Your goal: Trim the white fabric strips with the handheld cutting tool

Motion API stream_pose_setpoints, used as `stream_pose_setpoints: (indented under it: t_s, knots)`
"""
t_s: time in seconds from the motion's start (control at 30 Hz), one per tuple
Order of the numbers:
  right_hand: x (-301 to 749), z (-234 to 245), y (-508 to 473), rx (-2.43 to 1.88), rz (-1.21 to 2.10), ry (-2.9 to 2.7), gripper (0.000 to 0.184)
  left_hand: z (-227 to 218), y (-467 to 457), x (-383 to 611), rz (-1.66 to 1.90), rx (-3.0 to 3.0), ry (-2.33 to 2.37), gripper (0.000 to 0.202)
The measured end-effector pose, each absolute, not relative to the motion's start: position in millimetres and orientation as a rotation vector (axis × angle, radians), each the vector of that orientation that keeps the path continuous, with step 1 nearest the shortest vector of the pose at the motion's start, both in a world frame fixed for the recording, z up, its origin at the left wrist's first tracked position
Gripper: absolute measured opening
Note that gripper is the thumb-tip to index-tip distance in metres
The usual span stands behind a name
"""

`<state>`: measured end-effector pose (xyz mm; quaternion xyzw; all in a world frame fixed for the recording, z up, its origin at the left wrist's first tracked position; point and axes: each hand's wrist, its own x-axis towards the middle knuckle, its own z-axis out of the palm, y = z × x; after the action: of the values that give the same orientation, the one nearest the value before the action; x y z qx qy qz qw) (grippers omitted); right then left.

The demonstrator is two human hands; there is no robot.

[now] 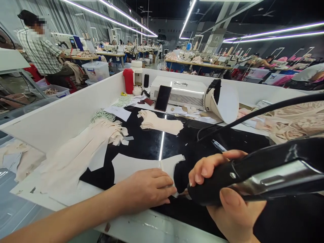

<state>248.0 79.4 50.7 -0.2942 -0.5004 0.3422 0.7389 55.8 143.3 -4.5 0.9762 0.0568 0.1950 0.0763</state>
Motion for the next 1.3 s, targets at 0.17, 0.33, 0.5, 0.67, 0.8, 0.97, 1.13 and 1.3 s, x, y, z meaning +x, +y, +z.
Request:
stream_pose_setpoints:
  t_s: [0.17, 0.33, 0.5, 0.67, 0.8, 0.97, 1.13, 1.3]
  knots:
    - [247.6, 50.3, 79.4, -0.641, 0.751, -1.083, 0.041, -5.8, 142.5, 55.1, 0.564, 2.959, 0.211, 0.028]
    - [248.2, 50.0, 80.0, -0.64, 0.758, -1.085, 0.041, -6.3, 141.5, 54.6, 0.54, 3.006, 0.245, 0.031]
    - [248.4, 49.7, 80.6, -0.64, 0.746, -1.089, 0.041, -6.1, 141.2, 53.7, 0.551, 3.034, 0.238, 0.033]
    - [248.3, 50.0, 81.0, -0.642, 0.745, -1.093, 0.04, -9.1, 142.8, 53.5, 0.62, 3.029, 0.182, 0.032]
    - [248.4, 51.2, 80.7, -0.642, 0.741, -1.092, 0.041, -10.1, 144.2, 53.3, 0.624, 3.026, 0.153, 0.029]
    - [248.4, 51.3, 80.1, -0.646, 0.747, -1.096, 0.041, -8.0, 145.3, 51.0, 0.58, 2.999, 0.16, 0.026]
    - [249.3, 51.9, 79.4, -0.651, 0.76, -1.091, 0.041, -9.1, 145.0, 49.8, 0.607, 2.951, 0.178, 0.024]
    - [249.1, 52.2, 80.6, -0.652, 0.756, -1.088, 0.043, -9.9, 144.1, 50.0, 0.602, 2.952, 0.2, 0.023]
